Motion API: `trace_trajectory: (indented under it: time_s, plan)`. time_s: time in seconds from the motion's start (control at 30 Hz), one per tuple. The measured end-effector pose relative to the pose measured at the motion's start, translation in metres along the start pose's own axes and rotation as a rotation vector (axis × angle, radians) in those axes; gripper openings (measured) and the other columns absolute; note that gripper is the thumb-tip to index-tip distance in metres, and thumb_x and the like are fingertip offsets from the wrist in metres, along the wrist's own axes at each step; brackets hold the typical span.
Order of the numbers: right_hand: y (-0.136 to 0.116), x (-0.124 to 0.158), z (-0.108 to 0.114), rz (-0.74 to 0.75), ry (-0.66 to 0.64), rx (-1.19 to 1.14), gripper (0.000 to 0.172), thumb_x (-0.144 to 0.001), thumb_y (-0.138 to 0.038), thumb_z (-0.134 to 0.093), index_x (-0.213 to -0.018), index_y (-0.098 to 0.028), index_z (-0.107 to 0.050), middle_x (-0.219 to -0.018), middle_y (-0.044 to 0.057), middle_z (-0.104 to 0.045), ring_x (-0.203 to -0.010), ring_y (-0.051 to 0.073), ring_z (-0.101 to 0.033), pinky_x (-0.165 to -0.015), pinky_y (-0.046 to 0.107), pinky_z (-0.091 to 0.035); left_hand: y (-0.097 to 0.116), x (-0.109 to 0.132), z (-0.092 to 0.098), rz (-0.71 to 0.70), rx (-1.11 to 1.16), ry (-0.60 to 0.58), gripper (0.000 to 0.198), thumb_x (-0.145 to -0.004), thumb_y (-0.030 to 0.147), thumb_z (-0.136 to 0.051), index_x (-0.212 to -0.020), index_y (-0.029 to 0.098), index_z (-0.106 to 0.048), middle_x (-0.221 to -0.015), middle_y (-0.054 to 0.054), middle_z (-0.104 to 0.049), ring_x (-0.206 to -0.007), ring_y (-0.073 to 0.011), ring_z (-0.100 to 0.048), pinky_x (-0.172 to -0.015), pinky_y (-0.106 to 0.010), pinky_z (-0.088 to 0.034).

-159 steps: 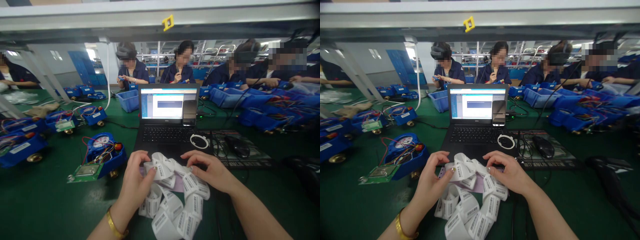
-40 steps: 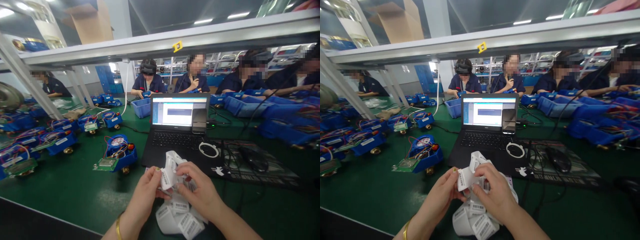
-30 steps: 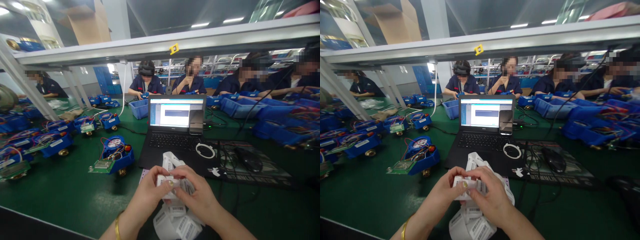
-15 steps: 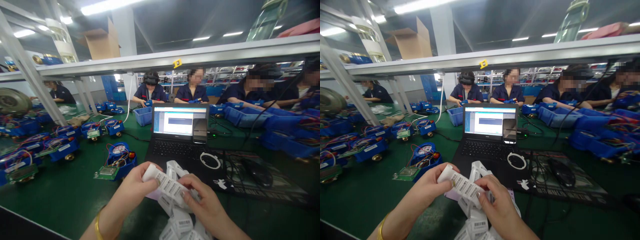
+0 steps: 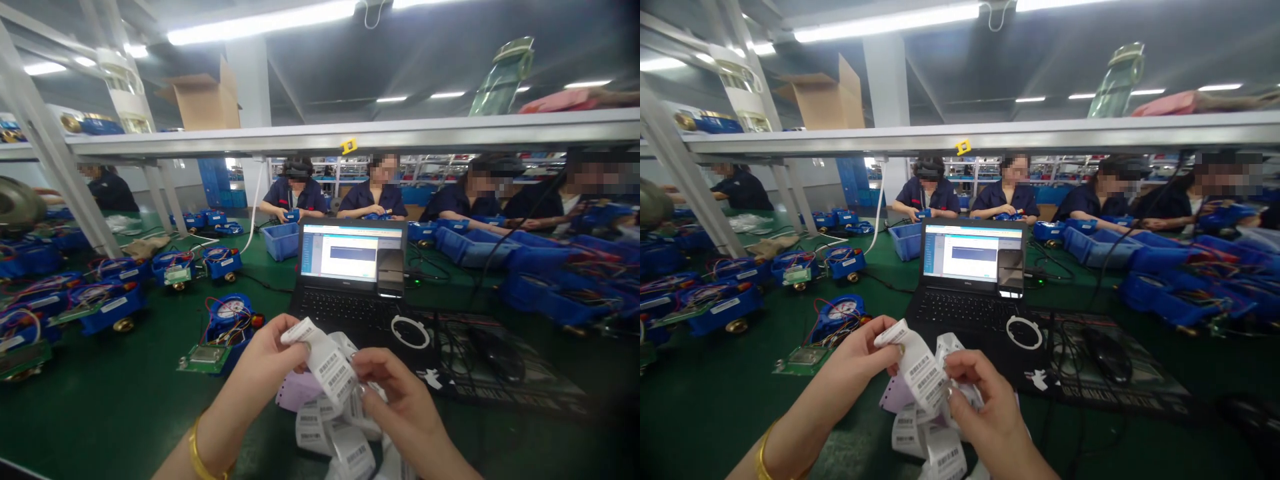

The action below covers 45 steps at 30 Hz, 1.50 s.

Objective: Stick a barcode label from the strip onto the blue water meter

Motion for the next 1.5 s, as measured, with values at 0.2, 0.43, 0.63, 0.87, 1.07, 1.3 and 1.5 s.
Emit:
trace_trajectory:
  time_s: [0.2, 0.43, 0.63, 0.87, 1.07, 1.3, 1.5]
  plan:
    - [-0.01, -0.002, -0.003, 0.127, -0.019, 0.059, 0.014, -0.085, -0.026, -0.065, -0.098, -0.021, -0.066, -0.081, 0.003, -0.067, -0.071, 0.015, -0.063, -0.063, 0.02, -0.053, -0.012, -0.002, -0.009, 0.012, 0.032, -0.01, 0.036, -0.054, 0.028, -0.061, -0.083, 0.012, -0.046, -0.067, 0.001, -0.051, -0.057, -0.0106, -0.047, -0.051, -0.02, -0.04]
    - [0.002, 0.005, -0.001, -0.014, 0.058, 0.04, 0.018, -0.083, -0.037, -0.066, -0.089, -0.02, -0.067, -0.073, 0.003, -0.068, -0.066, 0.017, -0.064, -0.062, 0.021, -0.054, -0.025, 0.001, -0.022, 0.061, 0.081, -0.085, 0.053, -0.055, 0.027, -0.062, -0.101, 0.012, -0.041, -0.067, 0.001, -0.054, -0.053, -0.0104, -0.047, -0.048, -0.019, -0.038]
    - [-0.006, 0.006, 0.002, 0.045, 0.077, 0.154, 0.014, -0.082, -0.035, -0.065, -0.079, -0.021, -0.067, -0.072, 0.001, -0.066, -0.065, 0.016, -0.063, -0.062, 0.02, -0.052, -0.037, -0.003, -0.025, 0.076, 0.088, -0.075, 0.061, -0.055, 0.028, -0.062, -0.108, 0.013, -0.036, -0.062, 0.002, -0.052, -0.05, -0.01, -0.045, -0.047, -0.019, -0.036]
    - [-0.017, 0.008, -0.002, 0.22, -0.021, 0.277, 0.007, -0.083, -0.02, -0.058, -0.081, -0.022, -0.065, -0.075, -0.001, -0.065, -0.064, 0.013, -0.061, -0.062, 0.017, -0.05, -0.056, -0.01, -0.024, 0.092, 0.113, -0.06, 0.061, -0.051, 0.026, -0.057, -0.107, 0.013, -0.037, -0.058, 0.003, -0.05, -0.045, -0.0094, -0.042, -0.044, -0.018, -0.033]
    - [-0.027, 0.007, -0.009, 0.354, -0.087, 0.329, 0.012, -0.085, -0.013, -0.054, -0.081, -0.022, -0.061, -0.076, -0.001, -0.064, -0.067, 0.013, -0.061, -0.062, 0.017, -0.049, -0.065, -0.014, -0.019, 0.082, 0.108, -0.024, 0.057, -0.052, 0.024, -0.055, -0.105, 0.014, -0.038, -0.057, 0.003, -0.048, -0.045, -0.0097, -0.041, -0.043, -0.018, -0.033]
    - [-0.015, 0.0, 0.006, 0.25, -0.05, 0.31, 0.014, -0.084, -0.028, -0.058, -0.072, -0.023, -0.062, -0.094, 0.004, -0.061, -0.087, 0.019, -0.06, -0.075, 0.023, -0.05, -0.091, -0.011, -0.004, 0.137, 0.107, 0.095, 0.054, -0.05, 0.024, -0.051, -0.102, 0.015, -0.039, -0.057, 0.005, -0.045, -0.042, -0.0085, -0.039, -0.041, -0.017, -0.03]
    - [0.012, 0.003, -0.014, 0.076, -0.191, 0.381, 0.021, -0.082, -0.025, -0.054, -0.099, -0.024, -0.066, -0.093, 0.004, -0.067, -0.083, 0.019, -0.063, -0.072, 0.026, -0.052, -0.094, -0.004, -0.005, 0.156, 0.166, 0.107, 0.058, -0.051, 0.027, -0.055, -0.104, 0.016, -0.038, -0.061, 0.003, -0.048, -0.045, -0.0106, -0.044, -0.042, -0.019, -0.036]
Point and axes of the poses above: each hand's wrist, its own x-axis away from the middle knuckle, its own z-axis out of the back of the hand, y = z × x, the point moved 9 cm from there along -x, towards the middle knuckle
